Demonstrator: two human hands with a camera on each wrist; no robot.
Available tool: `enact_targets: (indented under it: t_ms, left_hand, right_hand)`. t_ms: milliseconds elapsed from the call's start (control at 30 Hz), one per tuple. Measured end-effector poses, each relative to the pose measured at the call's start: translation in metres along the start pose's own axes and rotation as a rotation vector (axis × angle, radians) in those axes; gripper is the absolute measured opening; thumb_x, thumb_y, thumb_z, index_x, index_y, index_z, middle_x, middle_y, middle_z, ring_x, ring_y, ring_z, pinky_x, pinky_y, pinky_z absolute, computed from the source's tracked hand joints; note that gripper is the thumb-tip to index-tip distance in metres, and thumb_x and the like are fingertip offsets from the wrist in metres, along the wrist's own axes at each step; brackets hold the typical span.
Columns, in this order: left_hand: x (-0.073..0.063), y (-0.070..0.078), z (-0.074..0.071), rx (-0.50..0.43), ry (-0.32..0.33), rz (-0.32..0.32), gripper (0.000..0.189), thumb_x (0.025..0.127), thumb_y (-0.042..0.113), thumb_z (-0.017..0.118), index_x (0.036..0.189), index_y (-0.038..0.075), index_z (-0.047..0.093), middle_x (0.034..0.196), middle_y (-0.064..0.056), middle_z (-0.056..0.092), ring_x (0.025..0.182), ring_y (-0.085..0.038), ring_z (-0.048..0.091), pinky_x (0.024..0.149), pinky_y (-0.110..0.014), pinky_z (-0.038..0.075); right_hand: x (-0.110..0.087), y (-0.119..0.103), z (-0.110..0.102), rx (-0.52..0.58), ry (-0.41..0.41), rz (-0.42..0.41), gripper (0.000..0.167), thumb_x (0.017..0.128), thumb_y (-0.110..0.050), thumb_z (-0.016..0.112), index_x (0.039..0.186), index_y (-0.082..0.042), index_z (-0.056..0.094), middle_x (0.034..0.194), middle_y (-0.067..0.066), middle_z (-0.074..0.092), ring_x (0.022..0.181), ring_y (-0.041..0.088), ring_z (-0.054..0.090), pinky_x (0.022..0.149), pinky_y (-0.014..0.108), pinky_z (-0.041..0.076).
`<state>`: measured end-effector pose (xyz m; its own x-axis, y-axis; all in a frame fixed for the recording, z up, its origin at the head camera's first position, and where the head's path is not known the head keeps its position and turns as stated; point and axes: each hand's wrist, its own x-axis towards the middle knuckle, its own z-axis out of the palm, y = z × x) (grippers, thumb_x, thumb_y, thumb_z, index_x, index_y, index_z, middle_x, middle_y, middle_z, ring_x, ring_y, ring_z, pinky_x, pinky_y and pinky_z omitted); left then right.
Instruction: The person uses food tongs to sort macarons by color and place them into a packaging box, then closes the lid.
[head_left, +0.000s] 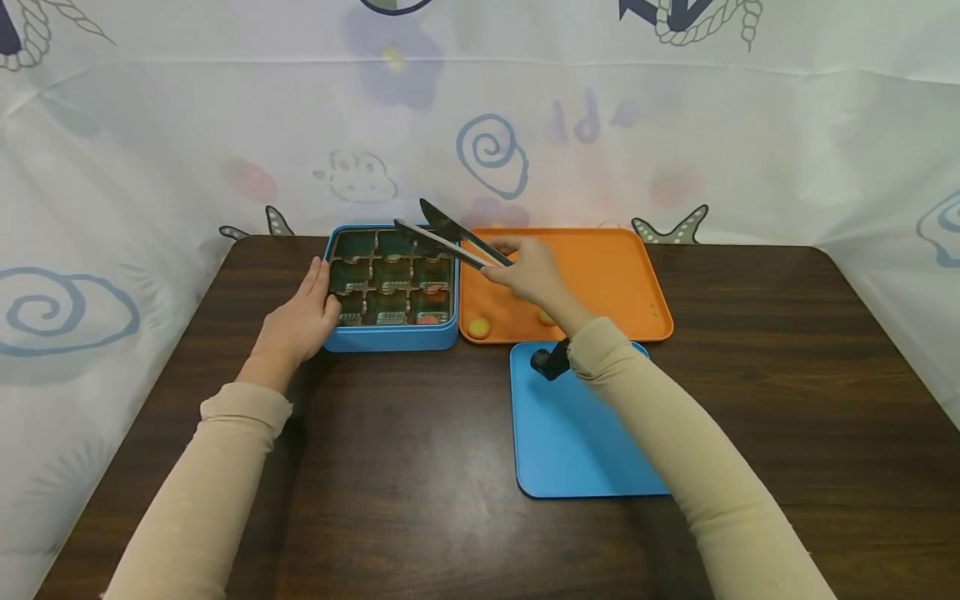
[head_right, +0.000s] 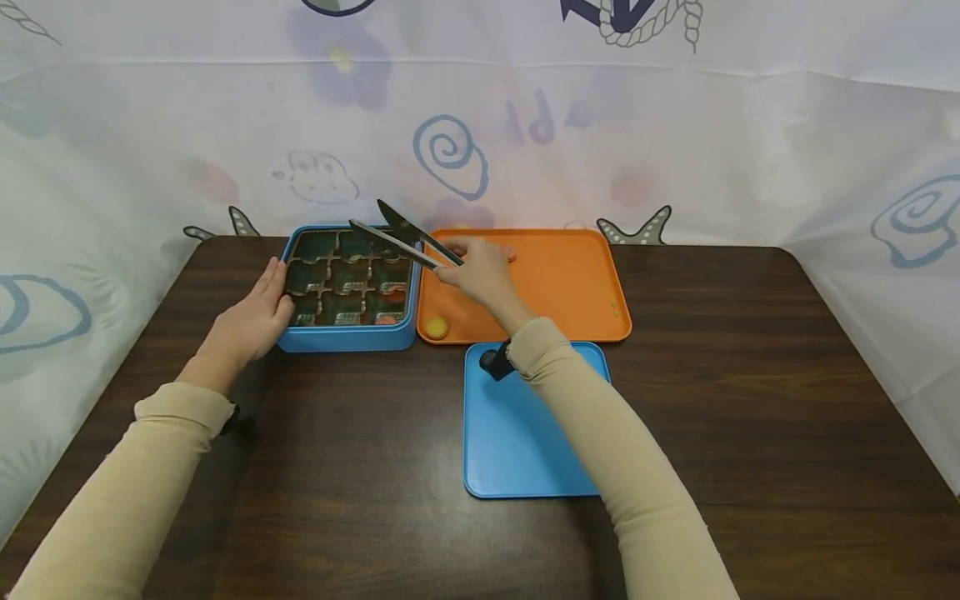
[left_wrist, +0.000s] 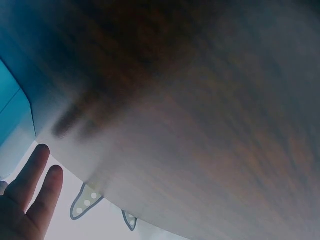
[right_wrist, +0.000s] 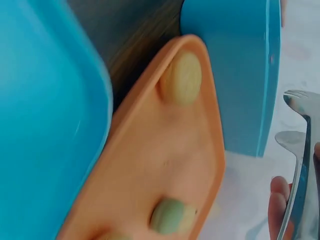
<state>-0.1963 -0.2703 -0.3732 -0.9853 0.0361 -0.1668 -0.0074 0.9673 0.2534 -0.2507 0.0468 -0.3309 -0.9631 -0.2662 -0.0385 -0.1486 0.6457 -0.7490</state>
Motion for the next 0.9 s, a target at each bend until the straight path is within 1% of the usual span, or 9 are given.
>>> enact_targets:
  t_ms: [67,133,267,433,533,600,733,800,900]
  left_hand:
    - [0.000,0.000,0.000,0.001,0.001,0.000,0.063,0.100,0.036,0.008,0.153,0.008,-0.011,0.161,-0.012,-0.012,0.133,-0.048,0.037,0.088,-0.060,0.044]
    - [0.000,0.000,0.000,0.002,-0.006,-0.001,0.063,0.100,0.036,0.008,0.153,0.007,-0.011,0.161,-0.012,-0.014,0.133,-0.049,0.037,0.088,-0.061,0.044]
    - [0.000,0.000,0.000,0.003,-0.013,-0.001,0.063,0.101,0.036,0.009,0.152,0.007,-0.012,0.161,-0.012,-0.013,0.133,-0.049,0.036,0.090,-0.062,0.043]
    - [0.000,0.000,-0.001,0.005,-0.008,0.001,0.063,0.101,0.036,0.009,0.152,0.008,-0.012,0.161,-0.012,-0.013,0.134,-0.049,0.035,0.090,-0.061,0.043]
    - [0.000,0.000,-0.001,0.005,-0.007,0.001,0.062,0.101,0.036,0.008,0.152,0.007,-0.012,0.161,-0.012,-0.013,0.134,-0.048,0.035,0.089,-0.061,0.043]
    - [0.000,0.000,-0.002,0.003,-0.009,0.001,0.062,0.101,0.036,0.008,0.152,0.008,-0.012,0.161,-0.012,-0.014,0.134,-0.048,0.035,0.087,-0.060,0.044]
    - [0.000,0.001,-0.002,-0.001,-0.013,0.001,0.062,0.101,0.036,0.008,0.152,0.008,-0.012,0.161,-0.011,-0.014,0.134,-0.048,0.035,0.082,-0.058,0.046]
    - [0.000,0.001,-0.002,0.000,-0.013,0.000,0.062,0.101,0.036,0.008,0.152,0.008,-0.012,0.161,-0.011,-0.014,0.134,-0.048,0.036,0.080,-0.057,0.046]
    - [0.000,0.001,-0.002,0.002,-0.015,-0.002,0.062,0.101,0.036,0.008,0.152,0.007,-0.012,0.161,-0.011,-0.014,0.133,-0.048,0.037,0.079,-0.056,0.047]
  right_hand:
    - [-0.002,0.003,-0.005,0.019,-0.003,-0.013,0.048,0.088,-0.025,0.066,0.132,-0.011,0.057,0.128,0.013,0.058,0.095,0.028,0.058,0.077,0.039,0.049]
    - [-0.003,0.007,-0.010,0.033,-0.004,-0.029,0.048,0.088,-0.025,0.065,0.133,-0.010,0.056,0.129,0.013,0.058,0.100,0.026,0.056,0.080,0.038,0.048]
    - [-0.005,0.013,-0.019,0.039,-0.001,-0.041,0.049,0.089,-0.025,0.063,0.134,-0.009,0.055,0.128,0.013,0.058,0.106,0.028,0.055,0.083,0.039,0.047]
    - [-0.004,0.022,-0.029,-0.020,0.030,-0.045,0.050,0.089,-0.028,0.062,0.134,-0.007,0.054,0.126,0.016,0.060,0.102,0.030,0.057,0.081,0.040,0.047]
    - [-0.004,0.029,-0.035,-0.030,0.050,-0.050,0.047,0.090,-0.029,0.063,0.130,-0.006,0.058,0.122,0.016,0.062,0.097,0.029,0.057,0.078,0.037,0.047]
    - [-0.004,0.033,-0.040,-0.012,0.062,-0.039,0.044,0.089,-0.030,0.064,0.127,-0.006,0.061,0.118,0.016,0.064,0.090,0.027,0.057,0.073,0.033,0.046]
    - [-0.007,0.042,-0.051,-0.034,0.074,-0.006,0.046,0.089,-0.032,0.065,0.126,-0.006,0.062,0.116,0.015,0.065,0.085,0.024,0.054,0.068,0.027,0.042]
    - [-0.010,0.047,-0.057,-0.085,0.080,0.014,0.046,0.089,-0.034,0.065,0.126,-0.006,0.062,0.116,0.015,0.065,0.086,0.025,0.054,0.068,0.028,0.043]
    - [-0.013,0.054,-0.065,-0.138,0.091,0.044,0.046,0.090,-0.032,0.063,0.127,-0.005,0.061,0.120,0.018,0.061,0.093,0.029,0.055,0.075,0.035,0.046]
